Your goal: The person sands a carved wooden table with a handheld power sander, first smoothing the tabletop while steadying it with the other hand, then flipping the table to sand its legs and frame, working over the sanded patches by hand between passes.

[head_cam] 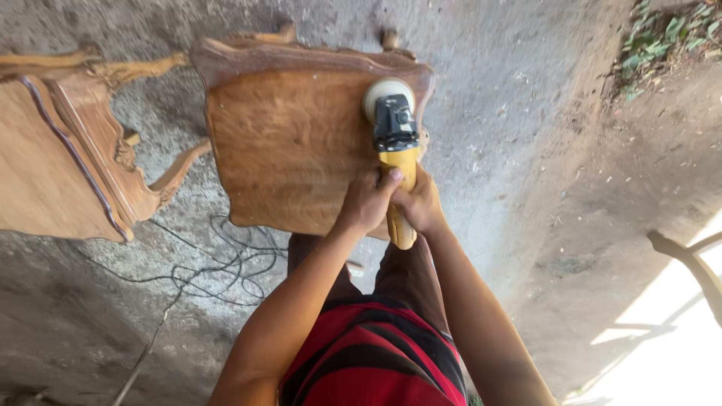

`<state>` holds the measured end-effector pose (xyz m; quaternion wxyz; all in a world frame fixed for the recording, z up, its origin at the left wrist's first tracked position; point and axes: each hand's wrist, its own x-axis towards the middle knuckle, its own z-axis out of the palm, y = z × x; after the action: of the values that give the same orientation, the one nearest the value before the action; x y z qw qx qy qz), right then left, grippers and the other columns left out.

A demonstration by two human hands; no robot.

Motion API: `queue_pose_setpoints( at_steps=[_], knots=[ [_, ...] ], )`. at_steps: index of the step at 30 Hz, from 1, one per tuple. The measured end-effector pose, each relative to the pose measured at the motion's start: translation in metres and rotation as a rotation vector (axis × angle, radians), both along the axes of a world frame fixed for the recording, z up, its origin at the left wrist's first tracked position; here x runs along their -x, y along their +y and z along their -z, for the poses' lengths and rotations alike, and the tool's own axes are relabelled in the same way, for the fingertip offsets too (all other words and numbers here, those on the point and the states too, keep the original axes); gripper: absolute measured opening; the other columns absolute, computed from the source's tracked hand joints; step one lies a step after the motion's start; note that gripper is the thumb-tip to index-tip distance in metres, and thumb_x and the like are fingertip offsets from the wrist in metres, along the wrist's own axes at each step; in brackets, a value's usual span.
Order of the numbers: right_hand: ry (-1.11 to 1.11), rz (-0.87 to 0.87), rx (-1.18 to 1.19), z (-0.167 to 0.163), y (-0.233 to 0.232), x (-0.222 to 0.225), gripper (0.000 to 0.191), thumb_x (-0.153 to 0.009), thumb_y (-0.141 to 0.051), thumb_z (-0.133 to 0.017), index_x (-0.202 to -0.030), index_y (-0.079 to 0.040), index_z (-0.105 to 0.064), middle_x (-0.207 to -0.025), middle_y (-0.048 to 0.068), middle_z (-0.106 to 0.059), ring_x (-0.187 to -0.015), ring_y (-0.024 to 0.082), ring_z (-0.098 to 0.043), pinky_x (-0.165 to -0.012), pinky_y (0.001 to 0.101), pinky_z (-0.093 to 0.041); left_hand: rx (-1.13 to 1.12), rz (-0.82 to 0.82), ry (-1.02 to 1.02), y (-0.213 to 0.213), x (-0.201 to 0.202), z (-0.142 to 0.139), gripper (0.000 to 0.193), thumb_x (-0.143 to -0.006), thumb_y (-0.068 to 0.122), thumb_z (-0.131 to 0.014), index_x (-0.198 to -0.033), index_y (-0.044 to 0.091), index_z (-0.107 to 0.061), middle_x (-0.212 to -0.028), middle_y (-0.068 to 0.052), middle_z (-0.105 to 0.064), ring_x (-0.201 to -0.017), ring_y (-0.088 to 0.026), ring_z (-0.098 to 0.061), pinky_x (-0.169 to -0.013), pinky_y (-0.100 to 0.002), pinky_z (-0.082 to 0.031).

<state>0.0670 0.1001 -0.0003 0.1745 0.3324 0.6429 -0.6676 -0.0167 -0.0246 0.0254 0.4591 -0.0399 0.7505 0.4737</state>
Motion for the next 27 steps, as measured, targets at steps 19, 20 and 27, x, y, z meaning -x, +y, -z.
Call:
queue_pose_setpoints(
  at_steps=[19,20,27],
  knots=[
    [-0.008,0.237,0.18,0.011,-0.122,-0.017,0.04,-0.091,-0.018,-0.067,-0.126,0.0,-0.058,-0.107,0.007,-0.069,-0.094,0.02,-0.067,-0.081,0.0326,-0.057,-0.103,-0.022,-0.156,-0.116,-0.001,0.013,0.05,-0.096,0.048,-0.057,-0.116,0.004,-0.071,-0.1,-0.017,-0.077,-0.093,-0.03,-0.074,-0.083,-0.042,-0.056],
    [-0.019,0.254,0.199,0.009,-0.129,-0.017,0.037,-0.094,-0.019,-0.068,-0.125,0.001,-0.059,-0.105,0.007,-0.069,-0.092,0.02,-0.066,-0.08,0.0325,-0.056,-0.075,0.014,-0.171,-0.121,-0.001,0.013,0.05,-0.097,0.049,-0.058,-0.114,0.005,-0.072,-0.1,-0.018,-0.077,-0.092,-0.031,-0.074,-0.081,-0.042,-0.056],
    [-0.065,-0.267,0.079,0.0,-0.217,0.086,0.048,-0.083,-0.023,-0.073,-0.124,-0.002,-0.06,-0.102,0.009,-0.072,-0.09,0.02,-0.069,-0.08,0.0346,-0.057,-0.116,-0.321,-0.156,-0.24,0.028,0.022,0.052,-0.103,0.051,-0.05,-0.1,0.004,-0.071,-0.085,-0.012,-0.072,-0.079,-0.021,-0.069,-0.073,-0.036,-0.055]
  ],
)
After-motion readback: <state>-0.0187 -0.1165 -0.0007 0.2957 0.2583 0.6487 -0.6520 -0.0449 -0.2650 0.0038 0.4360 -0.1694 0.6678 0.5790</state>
